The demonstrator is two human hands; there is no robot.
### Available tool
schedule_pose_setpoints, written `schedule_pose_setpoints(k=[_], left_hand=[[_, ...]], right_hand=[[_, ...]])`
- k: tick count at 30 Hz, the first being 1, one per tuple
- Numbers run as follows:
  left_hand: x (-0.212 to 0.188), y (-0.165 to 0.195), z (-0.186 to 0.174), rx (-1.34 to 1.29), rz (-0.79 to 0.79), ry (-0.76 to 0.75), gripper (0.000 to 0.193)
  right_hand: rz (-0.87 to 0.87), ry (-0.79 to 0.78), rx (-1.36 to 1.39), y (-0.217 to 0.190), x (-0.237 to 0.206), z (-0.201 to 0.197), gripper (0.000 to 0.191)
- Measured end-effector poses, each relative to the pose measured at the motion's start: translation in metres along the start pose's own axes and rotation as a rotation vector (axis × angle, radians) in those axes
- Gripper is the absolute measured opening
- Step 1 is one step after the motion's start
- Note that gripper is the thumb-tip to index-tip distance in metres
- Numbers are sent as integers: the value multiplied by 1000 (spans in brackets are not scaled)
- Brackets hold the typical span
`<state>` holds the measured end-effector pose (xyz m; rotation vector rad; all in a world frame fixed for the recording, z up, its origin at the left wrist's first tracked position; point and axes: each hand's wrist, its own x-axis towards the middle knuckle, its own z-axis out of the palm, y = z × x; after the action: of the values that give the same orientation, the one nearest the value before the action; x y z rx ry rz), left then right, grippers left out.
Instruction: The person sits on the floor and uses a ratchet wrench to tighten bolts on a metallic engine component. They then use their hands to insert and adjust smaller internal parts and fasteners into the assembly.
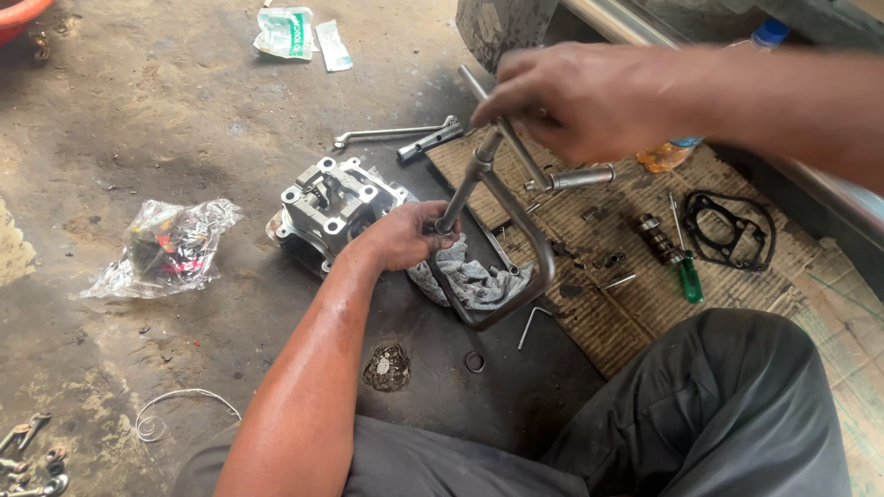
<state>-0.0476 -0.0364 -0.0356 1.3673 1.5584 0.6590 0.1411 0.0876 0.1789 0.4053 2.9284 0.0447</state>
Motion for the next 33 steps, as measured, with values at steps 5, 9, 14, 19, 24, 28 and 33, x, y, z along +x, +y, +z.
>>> schedule_pose_setpoints(k=[5, 9, 14, 19, 24, 28, 33], left_hand=[[2, -1, 0, 23, 73, 6, 20], [3, -2, 2, 28, 79, 6, 21], [6, -7, 3, 10, 56, 12, 20], [6, -10, 1, 7, 108, 23, 20], [3, -3, 1, 2, 71, 17, 20], [1, 2, 2, 100, 23, 32, 21], [2, -4, 0, 30, 80, 26, 19]], right_hand=[[-519, 284, -435, 25, 6, 1, 43], [89, -54, 53, -15, 13, -4, 40], [391, -66, 423, -23, 9, 10, 62], [-405, 338, -356, 16, 7, 4, 47], [1, -21, -46, -8, 11, -7, 39], [251, -25, 346, -21, 14, 1, 39], [-18, -9, 185, 1, 11, 3, 43]])
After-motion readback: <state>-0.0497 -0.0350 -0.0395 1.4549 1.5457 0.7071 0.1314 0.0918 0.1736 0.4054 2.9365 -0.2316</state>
